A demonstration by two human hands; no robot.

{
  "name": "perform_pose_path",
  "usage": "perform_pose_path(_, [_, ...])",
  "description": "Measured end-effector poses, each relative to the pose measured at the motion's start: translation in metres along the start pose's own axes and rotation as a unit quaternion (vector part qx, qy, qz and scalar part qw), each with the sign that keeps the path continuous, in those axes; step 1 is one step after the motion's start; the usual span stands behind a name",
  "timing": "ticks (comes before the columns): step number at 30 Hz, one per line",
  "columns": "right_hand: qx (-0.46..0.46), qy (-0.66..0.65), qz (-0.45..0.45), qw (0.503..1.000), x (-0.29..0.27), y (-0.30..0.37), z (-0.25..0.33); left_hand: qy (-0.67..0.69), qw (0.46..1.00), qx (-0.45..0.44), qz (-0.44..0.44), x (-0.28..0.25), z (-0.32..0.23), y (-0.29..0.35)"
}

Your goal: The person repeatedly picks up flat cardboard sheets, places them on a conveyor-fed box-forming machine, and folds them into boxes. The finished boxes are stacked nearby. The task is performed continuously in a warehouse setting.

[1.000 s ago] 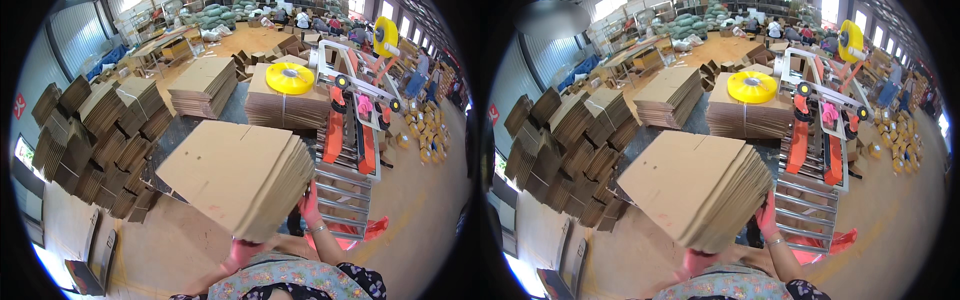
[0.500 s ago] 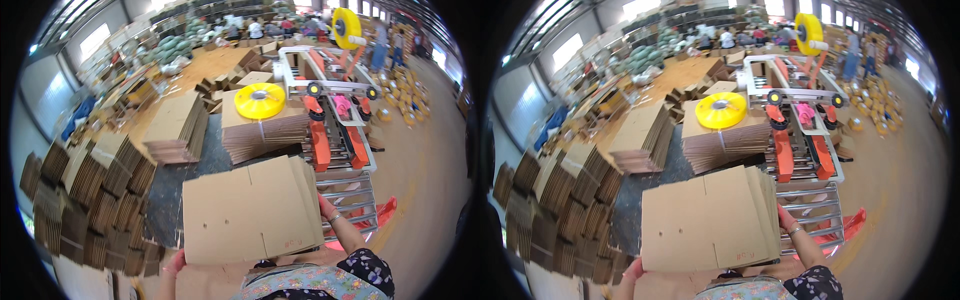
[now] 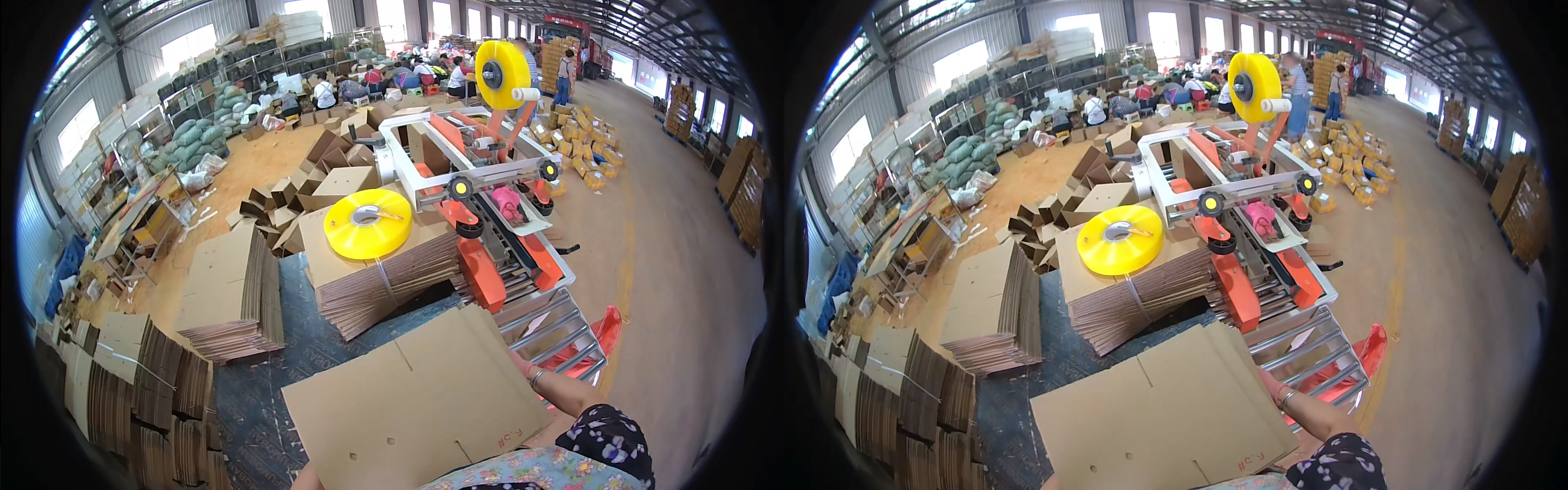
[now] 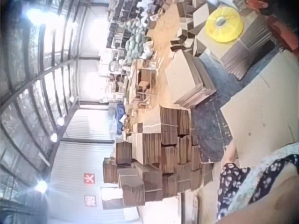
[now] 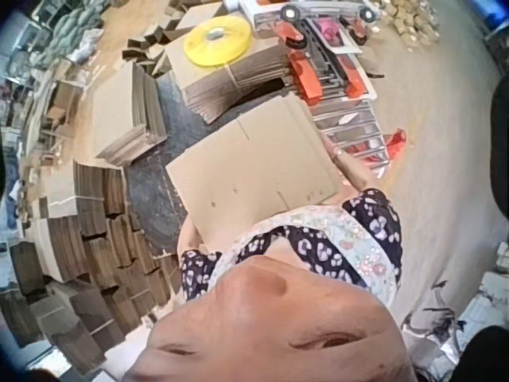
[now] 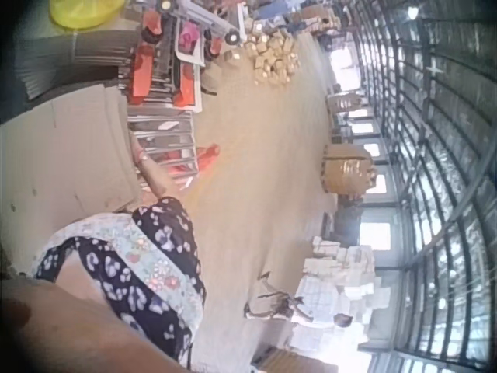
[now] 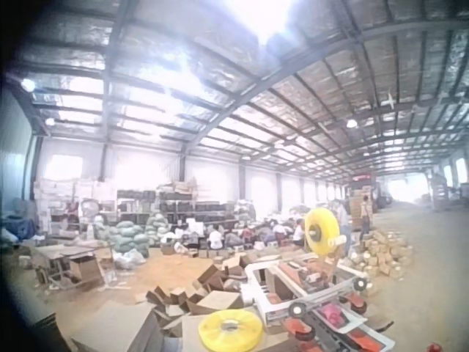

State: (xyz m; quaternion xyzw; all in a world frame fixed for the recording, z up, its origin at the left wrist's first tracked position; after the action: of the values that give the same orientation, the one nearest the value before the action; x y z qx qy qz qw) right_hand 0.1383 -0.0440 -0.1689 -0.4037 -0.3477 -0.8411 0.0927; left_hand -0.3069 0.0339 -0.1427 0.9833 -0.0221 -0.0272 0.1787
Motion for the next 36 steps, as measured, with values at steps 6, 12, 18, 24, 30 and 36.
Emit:
perform_pose_path(6, [-0.103,0.142,-0.039,0.984,0.018,-0.021,0.081,0.021,0.992,0.001,-0.124,-0.06,-0.013,0.082])
perform_pose_path(12, [-0.287,0.391,-0.103,0.868,0.057,0.018,0.163,0.021,0.972,-0.017,-0.234,-0.087,-0.023,0.18])
perform_pose_path(18, [-0.479,0.619,-0.22,0.582,0.072,0.145,0.089,0.013,0.959,-0.015,-0.282,-0.047,-0.023,0.172])
perform_pose_path(24, [-0.521,0.639,-0.267,0.499,0.069,0.154,0.079,-0.019,0.958,0.002,-0.286,-0.014,-0.03,0.135])
perform_pose_path(30, [-0.563,0.584,-0.266,0.521,0.074,0.074,0.166,-0.037,0.971,0.067,-0.226,-0.01,-0.055,0.025])
perform_pose_path(36, [-0.52,0.315,-0.122,0.785,0.076,-0.002,0.259,0.049,0.974,0.168,-0.142,-0.025,-0.107,-0.067])
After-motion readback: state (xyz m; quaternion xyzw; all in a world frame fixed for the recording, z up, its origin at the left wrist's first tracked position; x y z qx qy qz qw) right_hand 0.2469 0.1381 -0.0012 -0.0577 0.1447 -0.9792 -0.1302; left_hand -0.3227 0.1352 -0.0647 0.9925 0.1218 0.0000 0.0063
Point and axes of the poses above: each hand's wrist, its own y-axis away from the middle knuckle, its own x-axis out of the palm, z = x × y, the point moved 6 cm from there along -y, towards the middle knuckle, and after that the axes turned 5 degrees about z, right-handed, at the moved point
